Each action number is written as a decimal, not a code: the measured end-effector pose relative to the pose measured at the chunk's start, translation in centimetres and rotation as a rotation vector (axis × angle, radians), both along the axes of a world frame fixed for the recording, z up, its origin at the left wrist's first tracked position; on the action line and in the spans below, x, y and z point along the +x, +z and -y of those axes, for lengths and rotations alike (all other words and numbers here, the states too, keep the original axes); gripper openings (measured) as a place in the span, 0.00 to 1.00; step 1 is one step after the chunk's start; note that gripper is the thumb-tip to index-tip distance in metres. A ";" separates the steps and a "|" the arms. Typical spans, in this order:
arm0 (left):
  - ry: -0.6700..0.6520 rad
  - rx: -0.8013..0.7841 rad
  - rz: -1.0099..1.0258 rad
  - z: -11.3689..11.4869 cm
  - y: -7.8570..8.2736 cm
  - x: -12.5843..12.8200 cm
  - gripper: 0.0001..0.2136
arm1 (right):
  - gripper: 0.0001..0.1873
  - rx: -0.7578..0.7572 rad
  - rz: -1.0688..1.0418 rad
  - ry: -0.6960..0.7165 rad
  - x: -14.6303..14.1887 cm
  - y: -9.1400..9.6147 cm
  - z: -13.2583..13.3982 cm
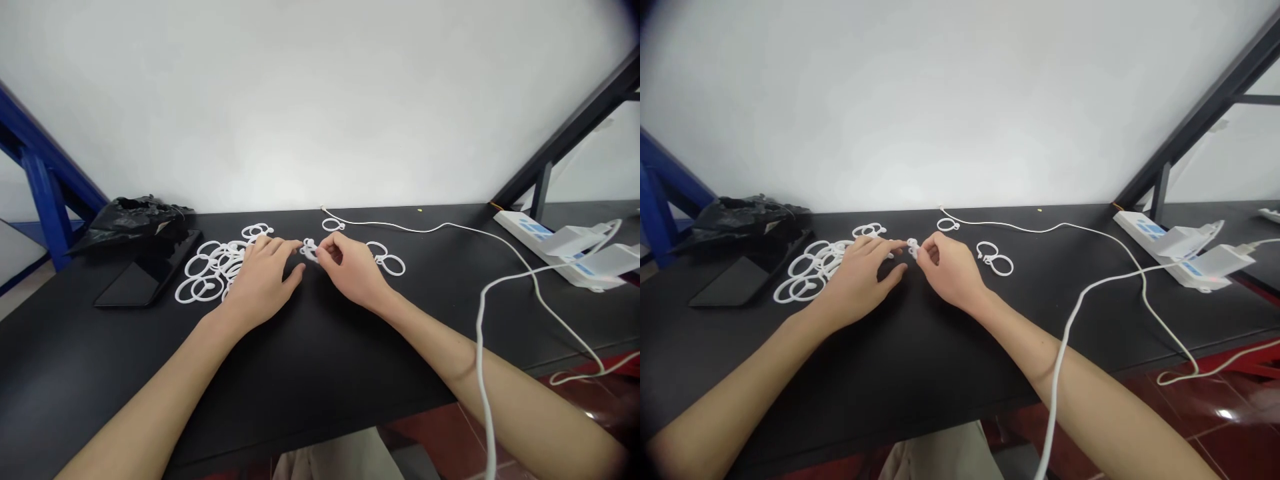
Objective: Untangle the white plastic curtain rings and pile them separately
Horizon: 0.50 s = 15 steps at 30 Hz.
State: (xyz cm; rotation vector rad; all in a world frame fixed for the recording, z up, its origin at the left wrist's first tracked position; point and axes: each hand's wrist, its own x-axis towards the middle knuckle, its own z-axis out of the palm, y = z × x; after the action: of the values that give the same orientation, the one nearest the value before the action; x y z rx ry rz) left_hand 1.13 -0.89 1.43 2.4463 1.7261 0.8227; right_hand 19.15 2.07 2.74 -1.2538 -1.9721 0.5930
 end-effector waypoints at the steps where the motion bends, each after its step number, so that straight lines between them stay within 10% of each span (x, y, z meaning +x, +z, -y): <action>1: -0.005 -0.016 0.012 0.0 0.0 0.0 0.16 | 0.06 -0.004 -0.033 0.025 -0.2 -0.1 0.2; 15: -0.027 -0.046 0.025 0.1 0.2 0.0 0.16 | 0.08 -0.105 -0.244 0.115 -0.9 -0.6 0.8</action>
State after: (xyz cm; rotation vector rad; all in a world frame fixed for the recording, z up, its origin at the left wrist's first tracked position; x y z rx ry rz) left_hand 1.12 -0.99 1.63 2.4138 1.6803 0.7981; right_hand 18.27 1.28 2.11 -1.0782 -1.8361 0.8733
